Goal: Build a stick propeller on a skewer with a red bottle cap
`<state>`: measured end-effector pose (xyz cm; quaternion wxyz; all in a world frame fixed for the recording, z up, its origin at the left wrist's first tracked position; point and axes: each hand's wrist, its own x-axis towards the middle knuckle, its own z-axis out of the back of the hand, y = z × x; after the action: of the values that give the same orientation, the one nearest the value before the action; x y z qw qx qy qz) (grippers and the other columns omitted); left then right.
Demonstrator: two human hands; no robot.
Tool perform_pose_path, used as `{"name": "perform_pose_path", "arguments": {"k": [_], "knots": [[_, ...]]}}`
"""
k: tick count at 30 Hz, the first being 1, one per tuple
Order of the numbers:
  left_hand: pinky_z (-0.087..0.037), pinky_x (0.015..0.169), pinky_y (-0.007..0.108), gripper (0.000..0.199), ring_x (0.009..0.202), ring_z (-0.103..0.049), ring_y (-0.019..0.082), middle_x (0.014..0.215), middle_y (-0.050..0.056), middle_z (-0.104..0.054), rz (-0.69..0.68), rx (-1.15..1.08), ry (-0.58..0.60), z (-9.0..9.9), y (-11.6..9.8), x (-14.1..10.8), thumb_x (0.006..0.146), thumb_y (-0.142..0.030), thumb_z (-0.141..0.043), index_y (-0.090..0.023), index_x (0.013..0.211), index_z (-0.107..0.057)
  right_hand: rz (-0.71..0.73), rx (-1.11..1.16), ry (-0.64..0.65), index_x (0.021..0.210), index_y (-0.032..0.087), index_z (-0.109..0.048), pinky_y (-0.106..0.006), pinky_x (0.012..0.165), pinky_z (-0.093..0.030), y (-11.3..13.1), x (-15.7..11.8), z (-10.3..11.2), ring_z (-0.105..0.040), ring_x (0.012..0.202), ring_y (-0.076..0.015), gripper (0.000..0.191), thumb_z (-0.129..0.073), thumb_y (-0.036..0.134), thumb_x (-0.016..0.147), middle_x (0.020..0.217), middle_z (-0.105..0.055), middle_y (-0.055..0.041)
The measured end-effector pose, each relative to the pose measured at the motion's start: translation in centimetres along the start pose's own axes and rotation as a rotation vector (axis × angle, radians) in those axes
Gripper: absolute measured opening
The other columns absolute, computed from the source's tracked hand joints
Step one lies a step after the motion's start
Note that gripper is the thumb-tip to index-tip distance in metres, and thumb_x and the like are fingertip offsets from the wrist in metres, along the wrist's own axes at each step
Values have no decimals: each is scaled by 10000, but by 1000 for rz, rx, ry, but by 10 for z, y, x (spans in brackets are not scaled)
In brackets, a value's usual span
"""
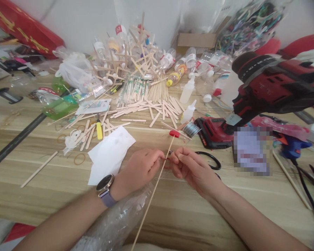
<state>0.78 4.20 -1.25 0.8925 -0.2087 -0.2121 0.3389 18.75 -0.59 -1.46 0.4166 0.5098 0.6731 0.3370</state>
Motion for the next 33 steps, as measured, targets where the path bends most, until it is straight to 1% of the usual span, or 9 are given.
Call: {"name": "perform_pose_path", "arguments": {"k": [9, 13, 18, 20, 22, 25, 29, 33], "knots": [[-451, 699, 270, 210, 775, -636, 163, 841, 4, -697, -13, -14, -13, 0, 0, -1, 913, -120, -395, -205, 939, -585, 5, 1, 15, 712, 192, -508, -261, 510, -322, 0, 0, 1, -461, 488, -80, 252, -635, 379, 823, 725, -505, 37], [-449, 686, 260, 200, 757, -633, 157, 820, 0, -690, 2, -48, -9, -1, 0, 1, 912, -120, -403, -201, 929, -585, 6, 2, 10, 712, 187, -525, -261, 527, -342, 0, 0, 2, -463, 502, -82, 243, -638, 366, 830, 725, -518, 31], [-441, 679, 248, 184, 753, -629, 148, 820, -4, -684, 41, -97, 14, -3, 0, 1, 914, -124, -420, -192, 923, -590, -3, 1, -5, 716, 180, -565, -267, 574, -388, -3, 1, 3, -496, 542, -107, 233, -637, 365, 839, 646, -551, 19], [-439, 685, 243, 182, 758, -627, 144, 821, -6, -681, 46, -109, 27, -3, 1, 1, 921, -134, -418, -191, 925, -591, -9, -5, -9, 742, 172, -597, -269, 600, -418, -4, 2, 3, -527, 571, -114, 226, -638, 371, 840, 663, -578, 6], [-438, 692, 238, 181, 762, -624, 140, 827, -7, -681, 51, -123, 30, -2, 1, 1, 923, -138, -419, -190, 925, -592, -6, -13, -15, 774, 168, -627, -278, 629, -451, -5, 2, 4, -560, 597, -117, 220, -650, 381, 826, 719, -607, -6], [-435, 691, 233, 177, 760, -620, 135, 831, -9, -680, 68, -141, 23, -2, 1, 1, 917, -136, -427, -190, 918, -595, 12, -40, -32, 811, 173, -657, -281, 643, -476, -6, 3, 5, -595, 629, -125, 187, -686, 357, 790, 762, -641, -15], [-430, 688, 232, 166, 764, -618, 135, 830, -4, -676, 70, -161, 39, -2, 2, 0, 905, -129, -446, -184, 915, -603, 59, -137, -66, 832, 174, -673, -264, 640, -483, -7, 3, 6, -612, 641, -129, 151, -703, 318, 796, 691, -667, -8], [-424, 675, 237, 162, 744, -610, 137, 798, 0, -671, 47, -152, 30, -4, 2, 1, 875, -103, -470, -175, 894, -613, 130, -188, -103, 826, 195, -629, -253, 633, -503, -8, 1, 5, -631, 637, -120, 139, -706, 309, 806, 681, -672, 15]]}}
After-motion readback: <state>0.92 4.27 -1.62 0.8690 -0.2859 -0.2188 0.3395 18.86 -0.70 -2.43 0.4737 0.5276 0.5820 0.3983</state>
